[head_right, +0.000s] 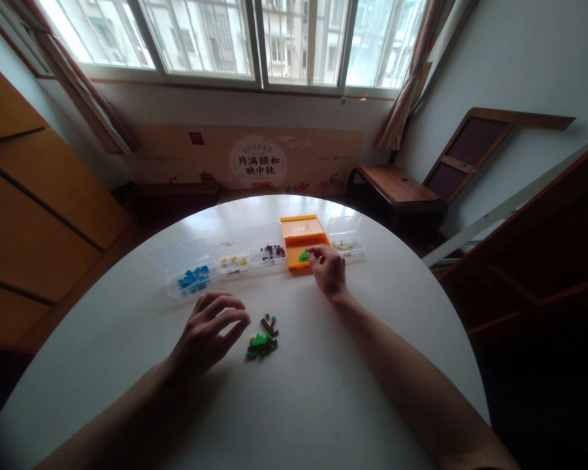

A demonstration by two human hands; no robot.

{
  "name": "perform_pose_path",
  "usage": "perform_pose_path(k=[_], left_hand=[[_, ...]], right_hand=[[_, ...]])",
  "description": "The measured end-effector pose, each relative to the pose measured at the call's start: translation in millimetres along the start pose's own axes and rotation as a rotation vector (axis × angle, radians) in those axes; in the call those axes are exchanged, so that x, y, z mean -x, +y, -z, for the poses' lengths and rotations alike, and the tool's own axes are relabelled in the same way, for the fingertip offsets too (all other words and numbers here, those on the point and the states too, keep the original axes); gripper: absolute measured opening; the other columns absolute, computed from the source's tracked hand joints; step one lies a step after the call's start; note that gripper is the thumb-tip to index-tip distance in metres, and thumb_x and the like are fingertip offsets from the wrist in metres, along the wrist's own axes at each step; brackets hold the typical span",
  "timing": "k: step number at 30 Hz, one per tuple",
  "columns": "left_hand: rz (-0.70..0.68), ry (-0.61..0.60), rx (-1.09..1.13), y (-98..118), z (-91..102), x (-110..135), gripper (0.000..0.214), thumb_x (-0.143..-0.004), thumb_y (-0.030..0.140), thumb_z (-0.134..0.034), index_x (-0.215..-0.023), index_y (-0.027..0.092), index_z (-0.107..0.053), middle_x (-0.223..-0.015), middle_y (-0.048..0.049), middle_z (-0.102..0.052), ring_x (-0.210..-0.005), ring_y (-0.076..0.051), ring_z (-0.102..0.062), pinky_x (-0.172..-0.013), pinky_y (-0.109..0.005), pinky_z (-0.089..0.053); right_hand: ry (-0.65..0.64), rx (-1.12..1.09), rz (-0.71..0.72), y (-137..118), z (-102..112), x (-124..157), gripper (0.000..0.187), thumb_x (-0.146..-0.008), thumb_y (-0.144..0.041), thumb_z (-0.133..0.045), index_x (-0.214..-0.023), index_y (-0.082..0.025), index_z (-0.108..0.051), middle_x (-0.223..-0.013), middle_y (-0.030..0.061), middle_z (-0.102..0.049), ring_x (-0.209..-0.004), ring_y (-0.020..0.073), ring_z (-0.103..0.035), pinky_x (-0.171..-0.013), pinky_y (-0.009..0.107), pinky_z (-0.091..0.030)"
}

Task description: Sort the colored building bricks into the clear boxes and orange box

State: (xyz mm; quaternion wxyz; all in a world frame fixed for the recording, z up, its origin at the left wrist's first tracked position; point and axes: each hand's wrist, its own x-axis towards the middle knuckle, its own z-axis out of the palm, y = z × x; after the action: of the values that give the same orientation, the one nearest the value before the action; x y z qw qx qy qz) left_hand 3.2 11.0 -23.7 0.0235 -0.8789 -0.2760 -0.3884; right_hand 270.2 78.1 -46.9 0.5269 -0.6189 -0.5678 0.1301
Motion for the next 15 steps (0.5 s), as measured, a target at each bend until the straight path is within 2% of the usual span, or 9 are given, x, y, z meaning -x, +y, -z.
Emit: perform_pose_path(k=[3,8,12,15], left_hand=[[0.013,-0.05,0.052,1,2.0,1,0.012,-0.082,0.011,-0.059,-0.087,0.021,-0.061,-0.089,-0.0032,-0.064,-0.091,-0.018,-0.054,-0.082,-0.034,-0.041],[-0.015,-0.217,0.158,6,9.2,-2,0.009,-0.079,0.019,-0.06,-0.088,0.021,-0.06,-0.098,-0.0064,-0.063,-0.1,-0.023,-0.052,-0.085,-0.038,-0.041],[-0.013,-0.339,0.189,10,13.3,-6,0.012,-0.079,0.018,-0.061,-0.089,0.023,-0.063,-0.1,-0.0044,-0.063,-0.102,-0.021,-0.052,-0.089,-0.036,-0.042],[-0.005,-0.356,0.18,10,12.9,-7,0.016,-0.081,0.014,-0.06,-0.09,0.025,-0.065,-0.099,-0.0026,-0.064,-0.1,-0.019,-0.053,-0.088,-0.033,-0.043]], right_hand=[[-0.021,-0.019,0.0,-1,-2,4,0.023,-0.078,-0.032,-0.059,-0.085,-0.015,-0.073,-0.077,0.0055,-0.071,-0.057,0.0141,-0.055,-0.061,0.028,-0.046],[-0.079,-0.076,0.049,-12,-6,16,0.021,-0.079,-0.03,-0.06,-0.085,-0.015,-0.073,-0.077,0.0058,-0.07,-0.058,0.0136,-0.055,-0.061,0.027,-0.047],[-0.123,-0.104,0.107,-21,-9,23,0.018,-0.079,-0.027,-0.06,-0.083,-0.016,-0.072,-0.077,0.0046,-0.069,-0.057,0.0124,-0.053,-0.061,0.026,-0.047],[-0.158,-0.121,0.139,-26,-10,28,0.016,-0.08,-0.026,-0.06,-0.082,-0.016,-0.072,-0.076,0.004,-0.068,-0.056,0.0116,-0.051,-0.06,0.026,-0.047]])
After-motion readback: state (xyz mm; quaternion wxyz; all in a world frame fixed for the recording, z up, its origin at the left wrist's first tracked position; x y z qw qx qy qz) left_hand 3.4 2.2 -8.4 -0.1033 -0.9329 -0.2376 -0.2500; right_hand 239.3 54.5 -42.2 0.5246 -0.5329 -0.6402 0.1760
